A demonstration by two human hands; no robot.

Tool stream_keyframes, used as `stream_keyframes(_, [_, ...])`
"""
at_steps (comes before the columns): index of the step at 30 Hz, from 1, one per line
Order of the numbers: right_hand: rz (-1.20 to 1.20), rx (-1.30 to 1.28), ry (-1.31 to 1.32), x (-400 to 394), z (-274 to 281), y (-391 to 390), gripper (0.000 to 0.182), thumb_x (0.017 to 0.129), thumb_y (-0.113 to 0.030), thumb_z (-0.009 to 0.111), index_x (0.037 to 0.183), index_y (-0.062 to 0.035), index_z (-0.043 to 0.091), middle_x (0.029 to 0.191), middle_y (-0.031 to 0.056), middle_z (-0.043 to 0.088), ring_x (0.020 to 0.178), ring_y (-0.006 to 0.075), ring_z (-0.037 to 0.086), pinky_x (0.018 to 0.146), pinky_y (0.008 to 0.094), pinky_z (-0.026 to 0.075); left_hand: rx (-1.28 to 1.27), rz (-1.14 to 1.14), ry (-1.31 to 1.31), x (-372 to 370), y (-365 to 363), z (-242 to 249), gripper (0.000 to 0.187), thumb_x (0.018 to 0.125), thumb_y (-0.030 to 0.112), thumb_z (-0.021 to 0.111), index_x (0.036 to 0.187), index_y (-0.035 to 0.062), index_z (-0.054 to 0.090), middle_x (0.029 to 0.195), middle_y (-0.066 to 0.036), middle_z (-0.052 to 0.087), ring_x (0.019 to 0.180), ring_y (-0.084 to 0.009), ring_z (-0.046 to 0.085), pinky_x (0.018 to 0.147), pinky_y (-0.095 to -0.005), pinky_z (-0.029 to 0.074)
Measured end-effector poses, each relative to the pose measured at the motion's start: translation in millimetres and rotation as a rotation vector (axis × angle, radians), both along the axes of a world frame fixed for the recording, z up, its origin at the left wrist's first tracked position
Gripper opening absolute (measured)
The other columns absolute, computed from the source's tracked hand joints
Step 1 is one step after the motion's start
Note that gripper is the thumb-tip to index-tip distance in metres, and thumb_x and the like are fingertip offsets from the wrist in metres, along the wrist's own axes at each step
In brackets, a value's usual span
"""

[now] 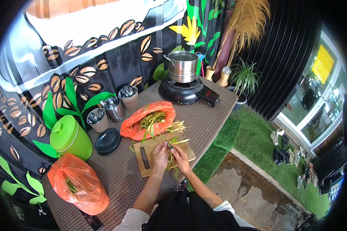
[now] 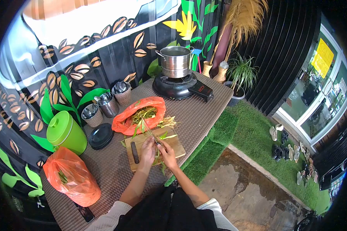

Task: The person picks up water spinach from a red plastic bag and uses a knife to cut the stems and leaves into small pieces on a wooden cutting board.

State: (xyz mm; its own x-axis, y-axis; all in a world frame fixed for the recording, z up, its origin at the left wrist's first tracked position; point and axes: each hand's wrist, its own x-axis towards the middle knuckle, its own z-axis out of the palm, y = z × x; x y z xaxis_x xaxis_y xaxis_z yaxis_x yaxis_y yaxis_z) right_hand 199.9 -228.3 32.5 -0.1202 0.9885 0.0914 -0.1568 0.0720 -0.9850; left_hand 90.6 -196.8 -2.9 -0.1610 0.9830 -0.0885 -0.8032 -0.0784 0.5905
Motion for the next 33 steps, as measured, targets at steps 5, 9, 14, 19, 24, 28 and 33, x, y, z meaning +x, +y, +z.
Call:
stream_keyframes(5, [-0.097, -0.107, -0.066, 7, -6, 11, 0.031, 0.093, -0.023, 0.051, 0.115, -0.002, 0.059, 0.061, -0.0039, 0.047, 0.053, 0.0042, 0.039, 0.049, 0.0199, 0.033, -0.055, 0.067, 0.161, 1, -6, 16, 0.013, 0.087, 0.008, 0.062, 0.098, 0.0017, 0.059, 0.095, -0.004, 0.062, 0.083, -0.0109, 0.058, 0.073, -0.0231, 0.047])
stream_keyframes(9, [0.044, -0.218, -0.192, 22, -8, 19, 0.03, 0.091, -0.03, 0.052, 0.081, -0.0036, 0.061, 0.058, -0.0022, 0.051, 0.047, 0.0047, 0.042, 0.044, 0.0218, 0.033, -0.171, 0.135, 0.317, -11, -6, 24, 0.015, 0.085, 0.009, 0.065, 0.096, 0.0024, 0.058, 0.092, -0.003, 0.062, 0.078, -0.0083, 0.057, 0.067, -0.0199, 0.045])
stream_keyframes(14, [-0.04, -0.168, -0.17, 23, 5, 12, 0.03, 0.09, -0.03, 0.054, 0.086, -0.002, 0.062, 0.056, -0.0018, 0.051, 0.047, 0.0043, 0.043, 0.043, 0.0218, 0.033, -0.127, 0.194, 0.393, -18, -7, 30, 0.019, 0.085, 0.009, 0.066, 0.099, 0.0029, 0.055, 0.092, -0.003, 0.061, 0.078, -0.0092, 0.058, 0.065, -0.0221, 0.048])
stream_keyframes(19, [0.053, -0.132, -0.151, 15, 2, 6, 0.017, 0.083, -0.019, 0.067, 0.088, -0.0034, 0.06, 0.052, -0.0055, 0.043, 0.041, 0.003, 0.035, 0.038, 0.0211, 0.026, -0.072, 0.163, 0.295, -17, -5, 32, 0.023, 0.084, 0.008, 0.066, 0.102, 0.0053, 0.052, 0.094, -0.004, 0.059, 0.076, -0.0114, 0.059, 0.066, -0.0231, 0.05])
stream_keyframes(24, [0.052, -0.154, -0.051, 10, -6, 7, 0.015, 0.083, -0.018, 0.068, 0.082, -0.0044, 0.061, 0.052, -0.0067, 0.043, 0.041, 0.0023, 0.034, 0.039, 0.021, 0.024, -0.066, 0.119, 0.326, -20, -1, 25, 0.026, 0.085, 0.006, 0.064, 0.108, 0.0004, 0.052, 0.097, -0.007, 0.061, 0.085, -0.0124, 0.06, 0.073, -0.0249, 0.05])
stream_keyframes(28, [0.06, -0.111, -0.083, 14, -10, 15, 0.016, 0.084, -0.02, 0.067, 0.081, -0.005, 0.061, 0.053, -0.0071, 0.043, 0.043, 0.0018, 0.035, 0.04, 0.0206, 0.024, -0.044, -0.052, 0.405, -24, -3, 21, 0.03, 0.085, 0.005, 0.064, 0.112, -0.0017, 0.053, 0.1, -0.009, 0.062, 0.088, -0.0134, 0.061, 0.075, -0.0249, 0.05])
stream_keyframes(33, [0.098, -0.064, -0.208, 27, -3, 21, 0.019, 0.084, -0.022, 0.068, 0.083, -0.0036, 0.063, 0.054, -0.0068, 0.042, 0.047, 0.0021, 0.034, 0.042, 0.0223, 0.025, -0.054, -0.248, 0.525, -28, -3, 19, 0.027, 0.083, 0.003, 0.065, 0.108, -0.0038, 0.056, 0.096, -0.01, 0.064, 0.086, -0.014, 0.062, 0.074, -0.0246, 0.051])
